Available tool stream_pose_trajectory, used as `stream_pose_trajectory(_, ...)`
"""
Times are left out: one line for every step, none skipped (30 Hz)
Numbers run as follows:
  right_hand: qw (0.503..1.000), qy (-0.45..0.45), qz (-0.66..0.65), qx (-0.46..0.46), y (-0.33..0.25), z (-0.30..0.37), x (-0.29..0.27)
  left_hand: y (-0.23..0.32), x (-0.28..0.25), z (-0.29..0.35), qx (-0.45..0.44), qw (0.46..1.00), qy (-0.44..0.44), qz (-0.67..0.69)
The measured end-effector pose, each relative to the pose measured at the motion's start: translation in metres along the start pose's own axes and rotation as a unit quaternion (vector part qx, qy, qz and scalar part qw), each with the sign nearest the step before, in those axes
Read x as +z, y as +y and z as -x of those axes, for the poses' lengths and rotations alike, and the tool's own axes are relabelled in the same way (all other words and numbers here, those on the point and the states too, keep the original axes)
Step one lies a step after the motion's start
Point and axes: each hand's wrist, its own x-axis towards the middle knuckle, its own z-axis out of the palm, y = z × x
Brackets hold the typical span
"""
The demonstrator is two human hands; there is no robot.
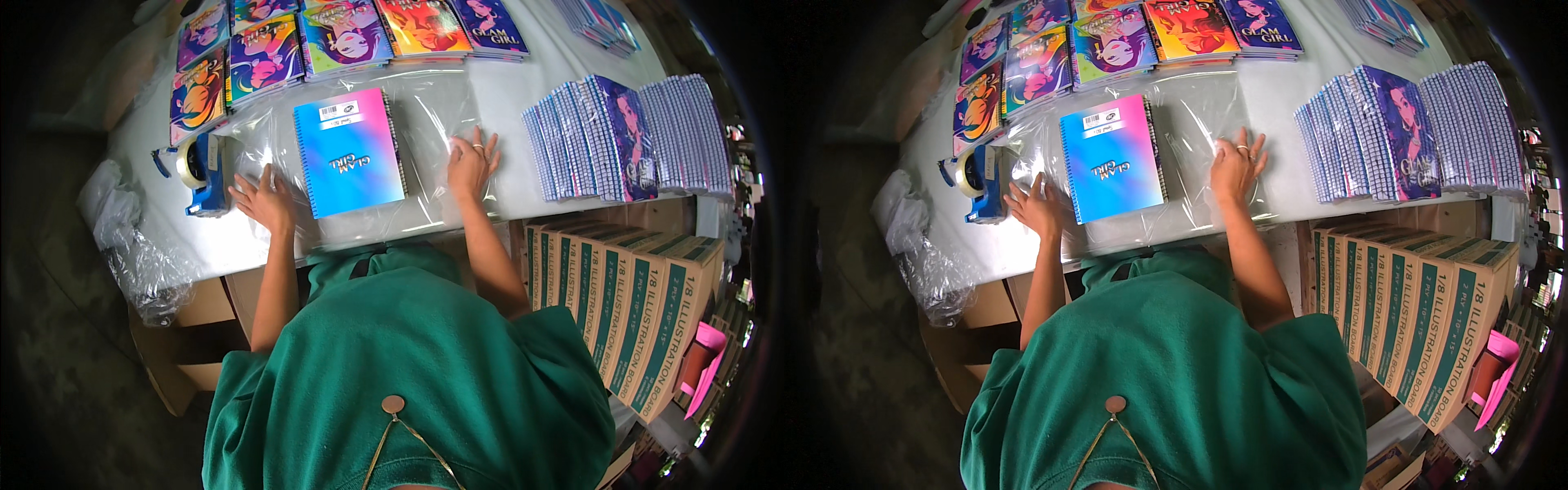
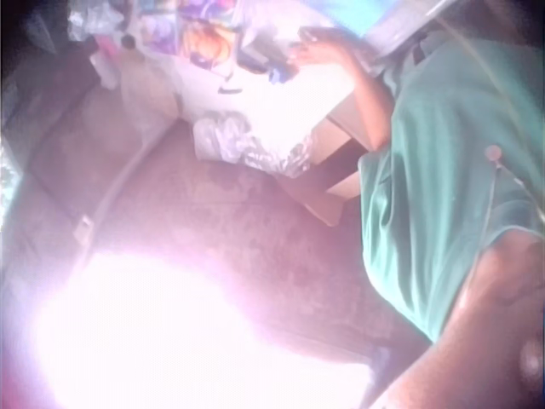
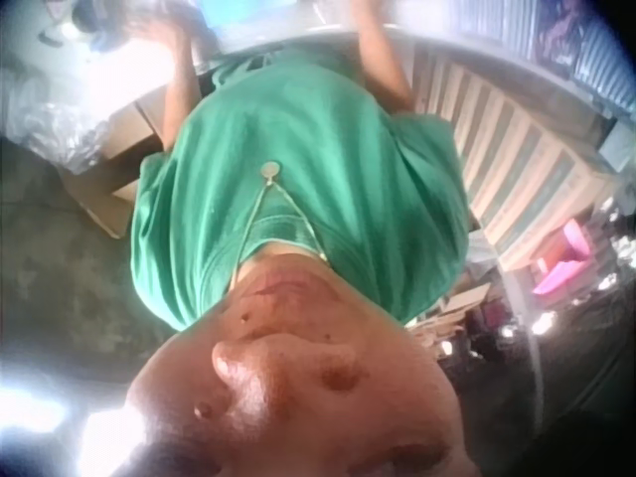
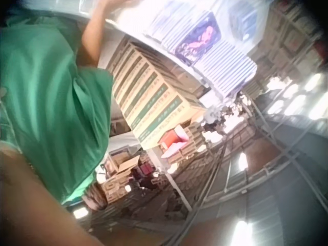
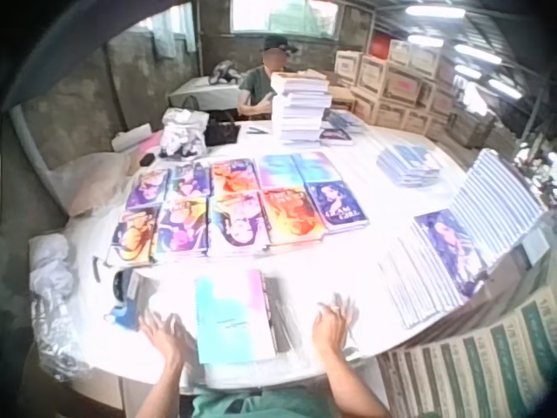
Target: The person puts spiral notebooks into plastic sleeves, applies tape from a dispenser to seal the sleeves, and organizes the notebooks into stacks on a work table.
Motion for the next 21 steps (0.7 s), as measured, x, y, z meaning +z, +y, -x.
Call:
stream_pose_trajectory(0.999, -0.024, -0.029, 0.002, -0.009, -0.001, -0.007, 0.005, -0.009, -0.004, 0.001, 1.0, -0.004, 0.008)
stream_pose_trajectory(0.997, -0.047, -0.059, 0.002, -0.017, -0.004, -0.014, 0.008, -0.013, -0.005, 0.001, 1.0, -0.006, 0.017)
stream_pose_trajectory(0.997, -0.039, -0.063, -0.008, -0.02, -0.006, -0.019, -0.001, -0.009, -0.01, 0.011, 0.995, -0.006, 0.096)
stream_pose_trajectory(0.981, -0.075, -0.172, 0.04, -0.018, -0.009, -0.02, 0.0, -0.013, -0.015, -0.041, 0.977, -0.05, 0.203)
stream_pose_trajectory(0.95, -0.11, -0.28, 0.088, -0.012, -0.016, -0.02, 0.001, -0.017, -0.022, -0.093, 0.943, -0.093, 0.306)
stream_pose_trajectory(0.903, -0.143, -0.382, 0.134, -0.006, -0.023, -0.02, 0.003, -0.021, -0.026, -0.144, 0.893, -0.136, 0.404)
stream_pose_trajectory(0.886, -0.118, -0.434, 0.117, -0.006, -0.025, -0.024, 0.004, -0.027, -0.028, -0.146, 0.915, -0.133, 0.352)
stream_pose_trajectory(0.891, -0.111, -0.42, 0.13, -0.006, -0.026, -0.028, 0.003, -0.024, -0.028, -0.135, 0.956, -0.081, 0.246)
stream_pose_trajectory(0.897, -0.104, -0.406, 0.143, -0.005, -0.028, -0.032, 0.001, -0.02, -0.029, -0.122, 0.983, -0.029, 0.137)
stream_pose_trajectory(0.902, -0.096, -0.391, 0.159, -0.005, -0.029, -0.039, 0.003, -0.021, -0.029, -0.105, 0.994, 0.022, 0.027)
stream_pose_trajectory(0.921, -0.112, -0.351, 0.131, 0.005, -0.03, -0.031, 0.007, -0.024, -0.029, -0.105, 0.993, -0.052, -0.016)
stream_pose_trajectory(0.908, -0.16, -0.365, 0.13, 0.01, -0.035, -0.031, 0.007, -0.025, -0.029, -0.073, 0.996, -0.047, 0.006)
stream_pose_trajectory(0.893, -0.209, -0.379, 0.129, 0.012, -0.04, -0.034, 0.006, -0.025, -0.029, -0.043, 0.998, -0.042, 0.027)
stream_pose_trajectory(0.874, -0.258, -0.391, 0.126, 0.012, -0.042, -0.035, 0.005, -0.025, -0.029, -0.013, 0.998, -0.036, 0.047)
stream_pose_trajectory(0.871, -0.212, -0.424, 0.125, 0.012, -0.042, -0.035, -0.005, -0.019, -0.036, 0.015, 0.987, -0.001, 0.161)
stream_pose_trajectory(0.855, -0.221, -0.446, 0.145, 0.005, -0.042, -0.047, -0.018, -0.011, -0.041, 0.071, 0.97, 0.032, 0.231)
stream_pose_trajectory(0.839, -0.225, -0.466, 0.168, -0.002, -0.043, -0.063, -0.013, -0.018, -0.04, 0.006, 0.934, -0.037, 0.356)
stream_pose_trajectory(0.822, -0.226, -0.487, 0.192, -0.007, -0.042, -0.079, -0.001, -0.034, -0.043, -0.059, 0.874, -0.106, 0.471)
stream_pose_trajectory(0.829, -0.248, -0.463, 0.193, -0.007, -0.038, -0.093, 0.008, -0.052, -0.043, -0.079, 0.894, -0.154, 0.413)
stream_pose_trajectory(0.82, -0.293, -0.451, 0.197, -0.001, -0.032, -0.099, -0.002, -0.059, -0.043, -0.099, 0.904, -0.193, 0.37)
stream_pose_trajectory(0.809, -0.336, -0.439, 0.201, 0.007, -0.026, -0.104, -0.015, -0.066, -0.041, -0.108, 0.882, -0.274, 0.367)
